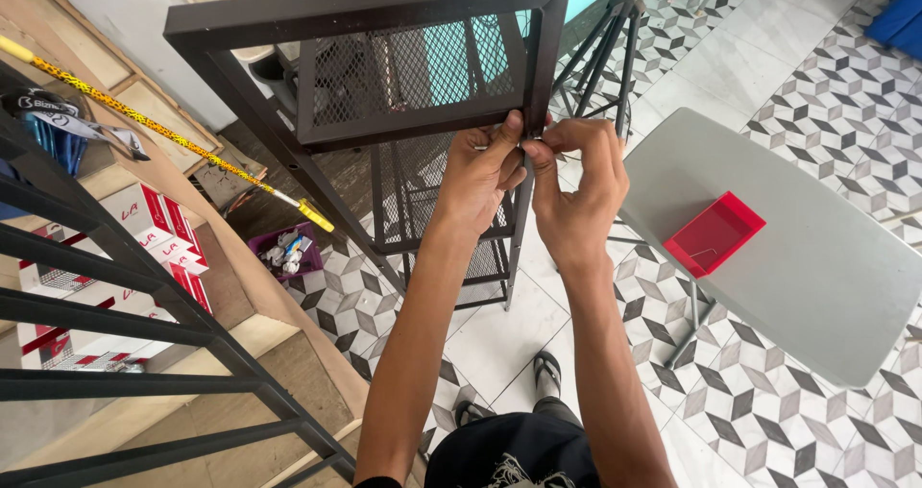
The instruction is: The person assembles a black metal mesh shelving unit by hand, inserting and tightening small fasteners at the frame joints. The person repeatedly reaches for fasteners from a red tray on a nearby table and secures them into the shelf corners.
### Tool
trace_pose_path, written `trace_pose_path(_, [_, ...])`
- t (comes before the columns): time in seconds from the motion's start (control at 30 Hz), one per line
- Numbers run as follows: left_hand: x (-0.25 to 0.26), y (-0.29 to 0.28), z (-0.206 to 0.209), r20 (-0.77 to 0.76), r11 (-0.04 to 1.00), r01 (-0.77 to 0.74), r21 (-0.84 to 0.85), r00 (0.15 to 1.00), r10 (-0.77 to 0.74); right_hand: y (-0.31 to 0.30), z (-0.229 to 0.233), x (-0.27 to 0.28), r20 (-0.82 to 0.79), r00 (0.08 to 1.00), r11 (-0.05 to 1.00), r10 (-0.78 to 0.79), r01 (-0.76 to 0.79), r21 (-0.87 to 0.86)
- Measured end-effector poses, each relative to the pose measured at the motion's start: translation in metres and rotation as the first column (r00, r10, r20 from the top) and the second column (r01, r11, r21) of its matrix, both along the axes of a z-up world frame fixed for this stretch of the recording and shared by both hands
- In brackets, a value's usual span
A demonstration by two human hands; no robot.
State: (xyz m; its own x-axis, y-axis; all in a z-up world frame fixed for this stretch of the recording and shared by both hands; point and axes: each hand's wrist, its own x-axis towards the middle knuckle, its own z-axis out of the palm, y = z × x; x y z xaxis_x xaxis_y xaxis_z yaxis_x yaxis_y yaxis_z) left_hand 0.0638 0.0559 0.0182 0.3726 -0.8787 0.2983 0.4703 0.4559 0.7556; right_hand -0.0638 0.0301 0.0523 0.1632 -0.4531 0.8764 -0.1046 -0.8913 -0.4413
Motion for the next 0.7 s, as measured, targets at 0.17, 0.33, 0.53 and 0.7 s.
trace_pose_path(0.17, [-0.0001,-0.0016,-0.0028,-0.015,0.999,0.011,-0.036,1.000,-0.011,0.0011,-0.0069,0.0063,0.029,0.996,0.995,-0.081,0.082,-0.056])
trace_pose_path(0.33, [-0.0003,-0.0025,-0.0035,-0.008,1.000,-0.019,-0.017,1.000,0.019,-0.0024,-0.0058,0.0074,0.023,0.995,0.993,-0.102,0.103,-0.052])
trace_pose_path(0.53, [-0.0013,-0.0034,-0.0009,-0.012,0.998,-0.054,0.031,0.998,0.055,-0.0040,-0.0013,0.0095,0.022,0.999,0.997,-0.042,0.044,-0.058])
trace_pose_path(0.7, [-0.0032,-0.0045,-0.0033,-0.048,1.000,-0.031,0.002,0.998,0.031,-0.0028,-0.0092,0.0051,0.026,0.996,0.987,-0.088,0.090,-0.130])
